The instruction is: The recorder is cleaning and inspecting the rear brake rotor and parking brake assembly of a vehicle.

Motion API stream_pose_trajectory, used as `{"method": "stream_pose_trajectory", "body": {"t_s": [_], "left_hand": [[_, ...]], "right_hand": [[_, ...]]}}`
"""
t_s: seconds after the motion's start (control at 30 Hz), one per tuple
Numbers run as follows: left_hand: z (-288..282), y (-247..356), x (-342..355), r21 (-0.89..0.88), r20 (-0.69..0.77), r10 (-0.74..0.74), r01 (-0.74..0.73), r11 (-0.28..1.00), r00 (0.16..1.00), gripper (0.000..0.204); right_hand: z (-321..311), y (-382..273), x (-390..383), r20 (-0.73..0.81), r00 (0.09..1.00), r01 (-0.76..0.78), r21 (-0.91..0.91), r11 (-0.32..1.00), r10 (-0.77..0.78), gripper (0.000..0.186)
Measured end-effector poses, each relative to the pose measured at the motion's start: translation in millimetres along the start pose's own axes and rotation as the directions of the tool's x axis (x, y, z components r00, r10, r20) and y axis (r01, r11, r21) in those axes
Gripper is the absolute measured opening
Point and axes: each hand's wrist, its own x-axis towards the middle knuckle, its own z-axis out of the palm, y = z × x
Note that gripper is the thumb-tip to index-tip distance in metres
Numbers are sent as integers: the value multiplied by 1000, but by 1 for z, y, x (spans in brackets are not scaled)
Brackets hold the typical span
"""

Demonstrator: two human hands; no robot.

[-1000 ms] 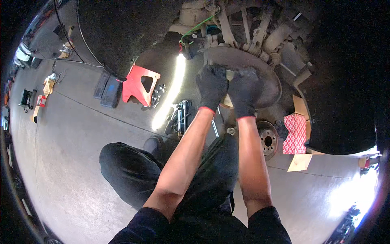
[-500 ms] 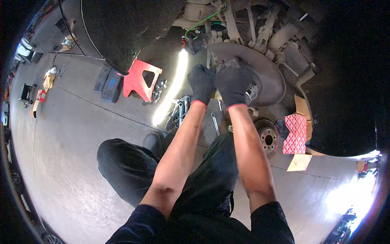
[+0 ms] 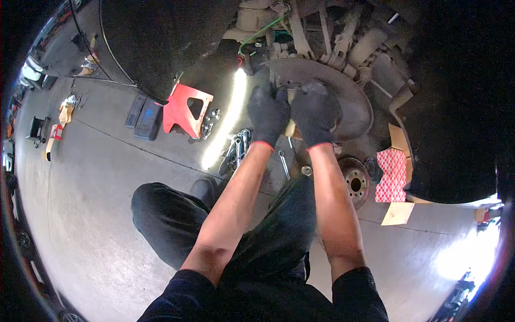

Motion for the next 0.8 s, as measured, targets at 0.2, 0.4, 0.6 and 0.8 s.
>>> {"method": "stream_pose_trajectory", "body": {"t_s": [0.2, 0.4, 0.6, 0.8], "left_hand": [[-26, 47, -48, -85, 164, 378, -369, 926, 911, 59], [-21, 49, -51, -24, 116, 432, -433, 901, 894, 63], [-10, 48, -45, 36, 118, 438, -445, 895, 891, 62], [-12, 56, -50, 97, 144, 395, -410, 907, 907, 63]], "right_hand": [[-19, 24, 7, 70, 998, 5, 73, 997, -10, 27], [-81, 65, 18, -54, 999, 12, 298, 954, 5, 28], [-87, 86, 8, -232, 959, -107, 242, 964, 165, 21], [-57, 115, 34, -258, 939, 136, -328, 935, -226, 52]]}}
